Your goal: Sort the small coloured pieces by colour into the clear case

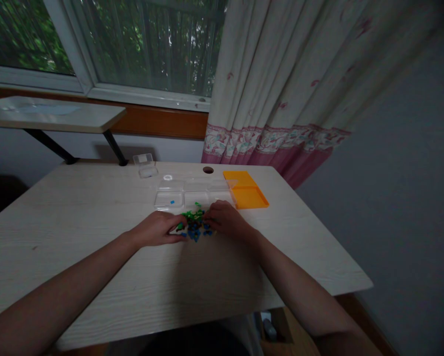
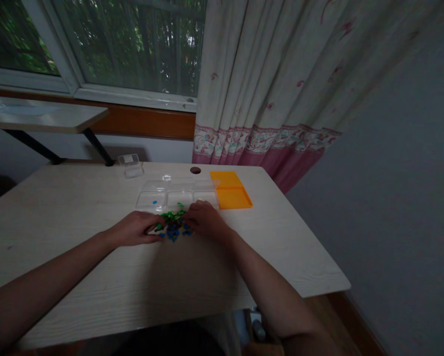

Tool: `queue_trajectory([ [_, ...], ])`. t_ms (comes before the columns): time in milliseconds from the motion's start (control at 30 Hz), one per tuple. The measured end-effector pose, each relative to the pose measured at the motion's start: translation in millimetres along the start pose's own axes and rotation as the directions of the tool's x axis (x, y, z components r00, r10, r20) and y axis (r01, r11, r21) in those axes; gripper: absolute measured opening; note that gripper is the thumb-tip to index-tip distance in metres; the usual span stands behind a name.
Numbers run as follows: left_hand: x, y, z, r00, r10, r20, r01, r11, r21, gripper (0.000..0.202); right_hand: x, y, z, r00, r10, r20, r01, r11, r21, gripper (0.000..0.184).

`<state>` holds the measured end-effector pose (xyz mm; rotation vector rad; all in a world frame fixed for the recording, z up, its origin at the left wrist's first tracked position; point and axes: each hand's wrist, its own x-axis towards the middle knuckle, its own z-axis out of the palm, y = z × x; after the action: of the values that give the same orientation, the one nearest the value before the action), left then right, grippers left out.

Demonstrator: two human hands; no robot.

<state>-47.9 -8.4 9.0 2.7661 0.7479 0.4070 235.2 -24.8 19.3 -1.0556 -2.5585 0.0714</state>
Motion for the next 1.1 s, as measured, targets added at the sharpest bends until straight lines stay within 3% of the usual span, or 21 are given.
queue_trajectory([
  [400, 2.5, 2.5, -0.3, 1.000, 0.018, 0.016, -0.018, 1.000, 0.001, 0.031, 11.1, -24.6, 11.4, 0.997, 0.061, 0.053, -0.054, 0.990, -0.133, 0.023],
  [567, 2.8, 2.6, -0.9, 1.000, 0.014, 0.015, -0.014, 1.000, 0.016, 0.031, 11.8, -26.0, 5.3, 0.996, 0.062, 0.068, -0.053, 0.990, -0.128, 0.018],
  [733, 1.9, 2.6, -0.9, 0.999, -0.001, 0.040, 0.000, 1.000, 0.021, 0.031, 5.7, -21.9, -7.4, 0.993, -0.038, 0.111, 0.044, 0.997, -0.055, 0.020],
  [867, 2.3, 4.0, -1.7, 0.999, -0.004, 0.039, 0.003, 1.000, 0.025, 0.030, 5.9, -26.4, -13.2, 0.982, -0.064, 0.175, 0.085, 0.990, -0.116, 0.021],
  [1000, 2.9, 5.6, -2.7, 1.000, -0.005, 0.031, 0.004, 0.999, 0.036, 0.030, 9.7, -32.0, -11.0, 0.980, -0.047, 0.192, 0.075, 0.987, -0.142, 0.018],
  [1100, 2.8, 5.3, -2.2, 1.000, 0.002, 0.024, -0.003, 0.999, 0.044, 0.028, 10.2, -31.6, -6.6, 0.986, -0.023, 0.164, 0.035, 0.997, -0.070, 0.015],
])
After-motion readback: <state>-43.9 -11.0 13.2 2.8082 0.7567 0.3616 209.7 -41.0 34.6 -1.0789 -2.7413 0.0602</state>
